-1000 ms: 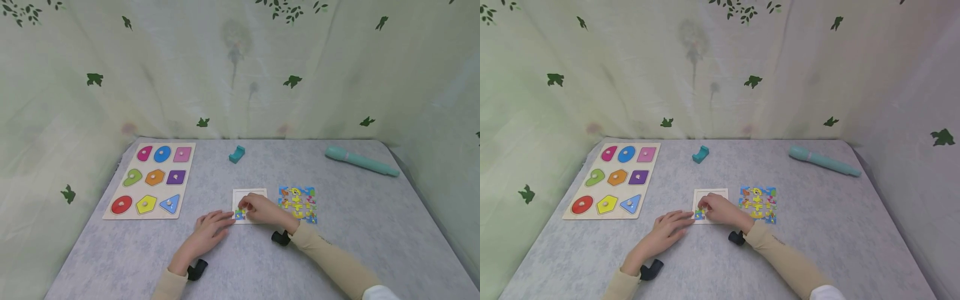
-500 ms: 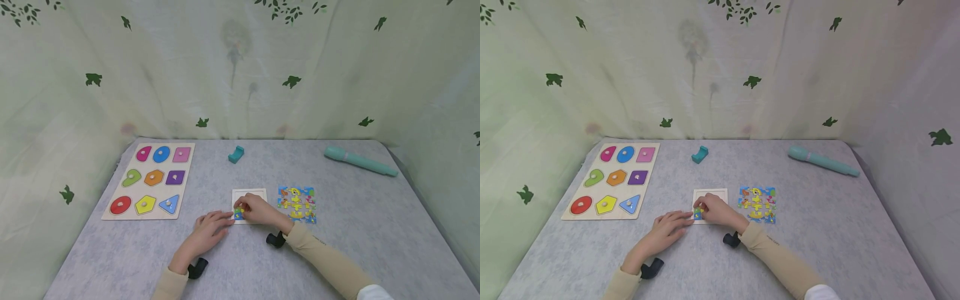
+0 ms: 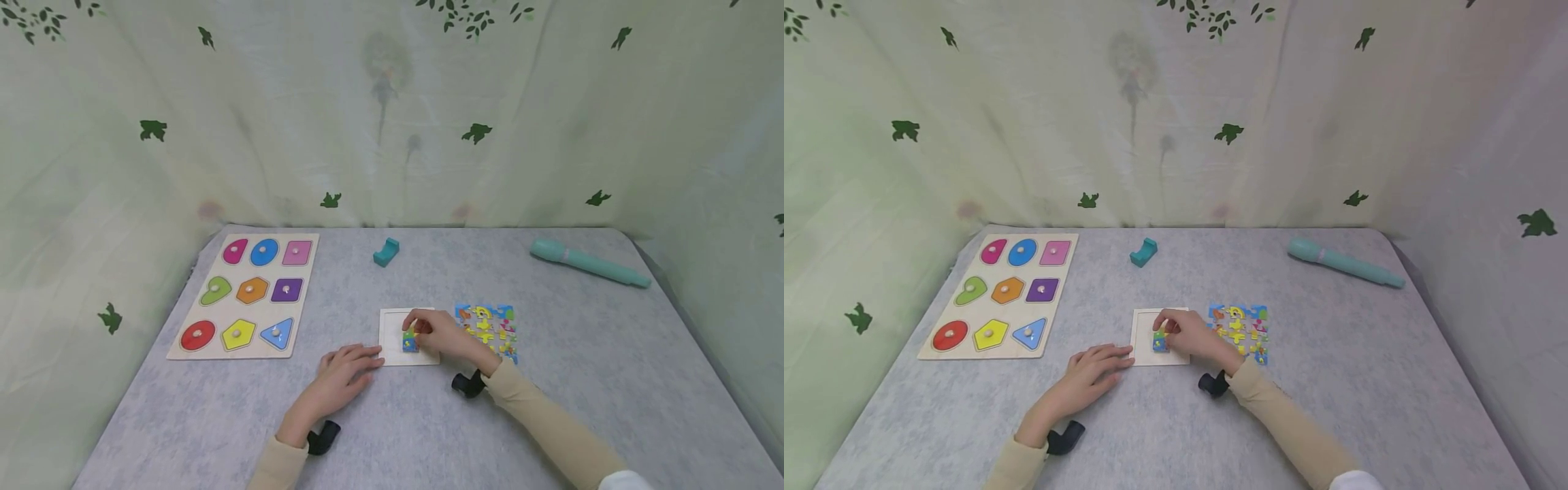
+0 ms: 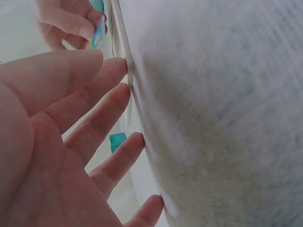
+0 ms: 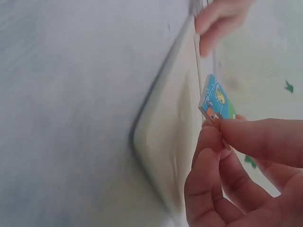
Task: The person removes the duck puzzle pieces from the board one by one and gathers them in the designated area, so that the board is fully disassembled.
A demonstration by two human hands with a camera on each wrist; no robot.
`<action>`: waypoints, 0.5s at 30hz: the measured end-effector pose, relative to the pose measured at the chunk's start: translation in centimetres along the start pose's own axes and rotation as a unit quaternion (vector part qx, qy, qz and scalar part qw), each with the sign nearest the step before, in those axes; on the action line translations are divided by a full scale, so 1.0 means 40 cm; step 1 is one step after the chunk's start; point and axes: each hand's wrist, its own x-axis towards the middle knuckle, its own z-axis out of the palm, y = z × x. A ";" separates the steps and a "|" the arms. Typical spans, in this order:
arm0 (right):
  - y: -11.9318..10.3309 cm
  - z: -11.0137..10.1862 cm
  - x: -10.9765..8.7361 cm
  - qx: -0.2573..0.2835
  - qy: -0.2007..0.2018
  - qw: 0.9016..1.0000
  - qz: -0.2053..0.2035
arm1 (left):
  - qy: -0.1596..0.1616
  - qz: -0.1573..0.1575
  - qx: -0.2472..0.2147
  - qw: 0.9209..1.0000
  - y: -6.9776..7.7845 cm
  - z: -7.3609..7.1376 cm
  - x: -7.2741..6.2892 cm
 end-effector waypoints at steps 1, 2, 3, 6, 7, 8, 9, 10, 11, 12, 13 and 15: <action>0.006 -0.011 -0.008 0.007 0.001 1.000 0.006 | 0.001 0.000 -0.002 1.000 0.001 -0.001 0.000; 0.013 -0.023 -0.016 0.013 0.004 1.000 0.010 | 0.002 0.000 -0.004 1.000 0.002 -0.001 0.000; 0.021 -0.033 -0.025 0.015 0.008 1.000 0.014 | 0.004 0.001 -0.005 1.000 0.003 -0.001 0.000; 0.048 -0.060 -0.055 0.012 0.017 1.000 0.020 | 0.005 0.001 -0.011 1.000 0.010 -0.005 -0.001; 0.059 -0.067 -0.064 0.009 0.021 1.000 0.018 | 0.005 0.000 -0.011 1.000 0.010 -0.004 0.000; 0.069 -0.075 -0.073 0.002 0.025 1.000 0.015 | 0.004 -0.001 -0.013 1.000 0.009 -0.004 0.000; 0.076 -0.081 -0.082 -0.001 0.027 1.000 0.012 | 0.004 -0.001 -0.014 1.000 0.009 -0.005 -0.001; 0.082 -0.088 -0.091 -0.004 0.029 1.000 0.008 | 0.003 -0.003 -0.015 1.000 0.008 -0.005 0.000; 0.085 -0.094 -0.099 -0.006 0.029 1.000 0.008 | 0.003 -0.003 -0.015 1.000 0.007 -0.004 0.000; 0.089 -0.100 -0.106 -0.007 0.029 1.000 0.007 | 0.002 -0.004 -0.016 1.000 0.006 -0.004 0.000; 0.093 -0.105 -0.113 -0.009 0.028 1.000 0.005 | 0.001 -0.005 -0.016 1.000 0.005 -0.004 0.000; 0.096 -0.112 -0.124 0.001 0.020 1.000 0.006 | 0.001 -0.006 -0.017 1.000 0.005 -0.004 0.000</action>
